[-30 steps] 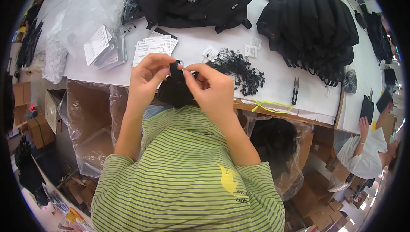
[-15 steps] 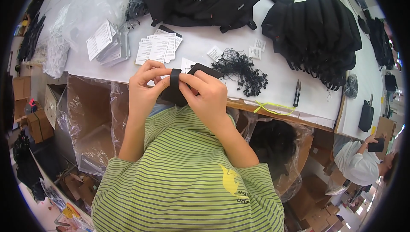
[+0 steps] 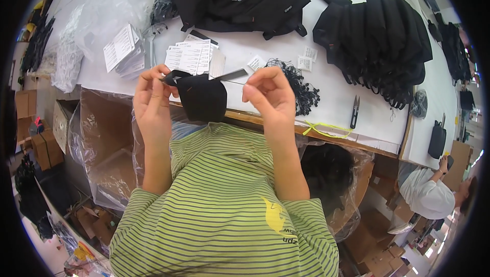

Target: Attaching tags and plastic fasteners to black textile pouches for assembly and inspection.

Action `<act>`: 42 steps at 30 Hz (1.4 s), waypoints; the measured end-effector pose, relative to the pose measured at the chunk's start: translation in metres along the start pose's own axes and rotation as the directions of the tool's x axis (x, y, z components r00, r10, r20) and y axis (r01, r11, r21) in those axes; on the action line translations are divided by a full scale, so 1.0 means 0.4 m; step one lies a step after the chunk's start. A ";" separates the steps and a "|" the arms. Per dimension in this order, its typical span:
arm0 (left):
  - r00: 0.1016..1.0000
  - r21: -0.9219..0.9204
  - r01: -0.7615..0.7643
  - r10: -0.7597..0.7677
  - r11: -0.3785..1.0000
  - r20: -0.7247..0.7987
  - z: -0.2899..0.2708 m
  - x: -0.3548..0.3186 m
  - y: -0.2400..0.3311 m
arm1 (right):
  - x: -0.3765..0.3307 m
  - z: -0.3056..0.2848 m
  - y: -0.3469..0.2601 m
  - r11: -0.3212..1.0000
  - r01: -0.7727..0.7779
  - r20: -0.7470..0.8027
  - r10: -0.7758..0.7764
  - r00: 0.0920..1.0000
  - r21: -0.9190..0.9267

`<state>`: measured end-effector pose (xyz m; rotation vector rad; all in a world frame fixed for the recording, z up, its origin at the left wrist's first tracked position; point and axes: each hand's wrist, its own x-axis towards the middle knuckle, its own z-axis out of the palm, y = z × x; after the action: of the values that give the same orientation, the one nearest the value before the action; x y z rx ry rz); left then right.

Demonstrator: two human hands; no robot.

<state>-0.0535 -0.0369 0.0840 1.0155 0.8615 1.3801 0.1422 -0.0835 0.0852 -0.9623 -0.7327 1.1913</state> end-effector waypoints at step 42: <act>0.850 0.008 0.329 -0.300 0.944 0.434 0.066 -0.002 -0.017 | -0.015 0.054 -0.002 0.996 0.081 0.133 -0.075 0.988 -0.044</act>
<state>-0.0266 -0.0389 0.0870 1.0230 0.6095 0.8524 0.1224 -0.0845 0.0954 -0.8934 -0.9000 1.1808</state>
